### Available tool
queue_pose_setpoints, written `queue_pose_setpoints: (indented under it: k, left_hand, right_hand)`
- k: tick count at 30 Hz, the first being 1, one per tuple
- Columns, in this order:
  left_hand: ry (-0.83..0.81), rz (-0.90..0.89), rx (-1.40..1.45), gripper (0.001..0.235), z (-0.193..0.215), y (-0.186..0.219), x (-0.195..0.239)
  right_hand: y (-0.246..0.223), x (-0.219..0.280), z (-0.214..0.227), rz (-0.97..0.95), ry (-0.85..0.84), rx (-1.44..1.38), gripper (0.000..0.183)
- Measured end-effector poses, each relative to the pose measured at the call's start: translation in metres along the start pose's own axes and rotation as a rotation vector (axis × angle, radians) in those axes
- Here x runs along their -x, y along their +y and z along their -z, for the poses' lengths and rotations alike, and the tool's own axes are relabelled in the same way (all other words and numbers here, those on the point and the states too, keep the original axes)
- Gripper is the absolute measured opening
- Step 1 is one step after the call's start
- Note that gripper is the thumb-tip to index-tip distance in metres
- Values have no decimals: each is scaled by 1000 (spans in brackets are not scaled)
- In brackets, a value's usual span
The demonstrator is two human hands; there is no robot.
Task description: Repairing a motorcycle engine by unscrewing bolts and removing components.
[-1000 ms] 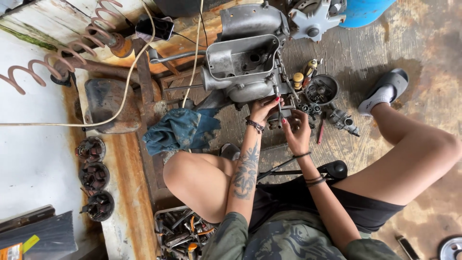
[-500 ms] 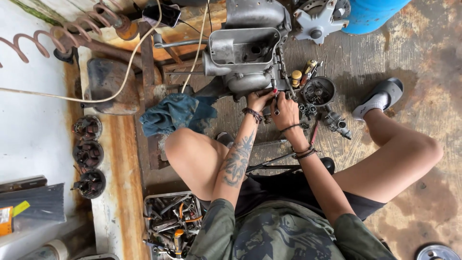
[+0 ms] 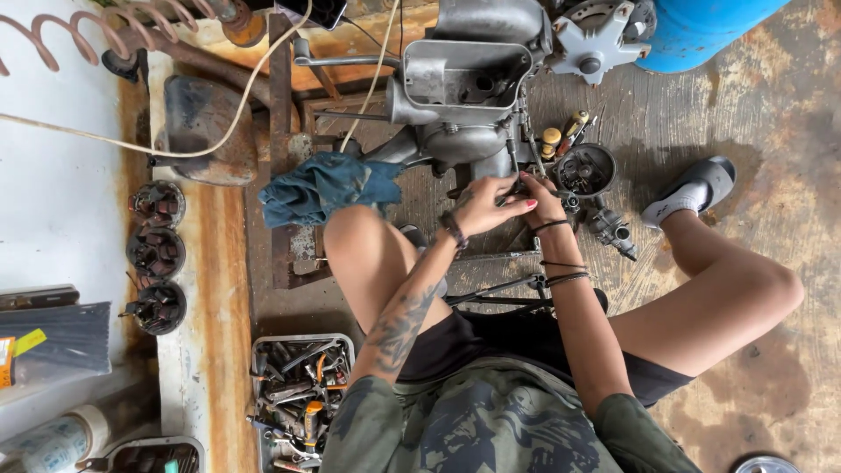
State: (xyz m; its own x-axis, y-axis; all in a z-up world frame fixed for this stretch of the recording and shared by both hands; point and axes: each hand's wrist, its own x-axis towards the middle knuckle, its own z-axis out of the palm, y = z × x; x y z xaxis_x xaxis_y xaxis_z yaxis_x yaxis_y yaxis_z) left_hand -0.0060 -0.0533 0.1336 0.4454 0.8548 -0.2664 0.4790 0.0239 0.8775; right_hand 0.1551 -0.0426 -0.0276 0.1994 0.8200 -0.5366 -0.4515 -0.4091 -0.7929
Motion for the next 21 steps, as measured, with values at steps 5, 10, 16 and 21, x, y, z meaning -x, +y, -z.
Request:
queue_pose_setpoints:
  k: [5,10,16,21]
  left_hand:
    - [46,-361,306,43,63,16,55]
    - [313,-563,499,30,158,48,90]
    - [659,-147,789,27,237,-31,35]
    - [887,-159,792,28,263,-126,-79]
  right_hand:
    - [8,-3,5,-267,-198,-356,23]
    - [5,9,-6,-119,-222,-240,46]
    - [2,40,-27,219,18,-7,27]
    - [17,35,-11,-10,-154,-499,28]
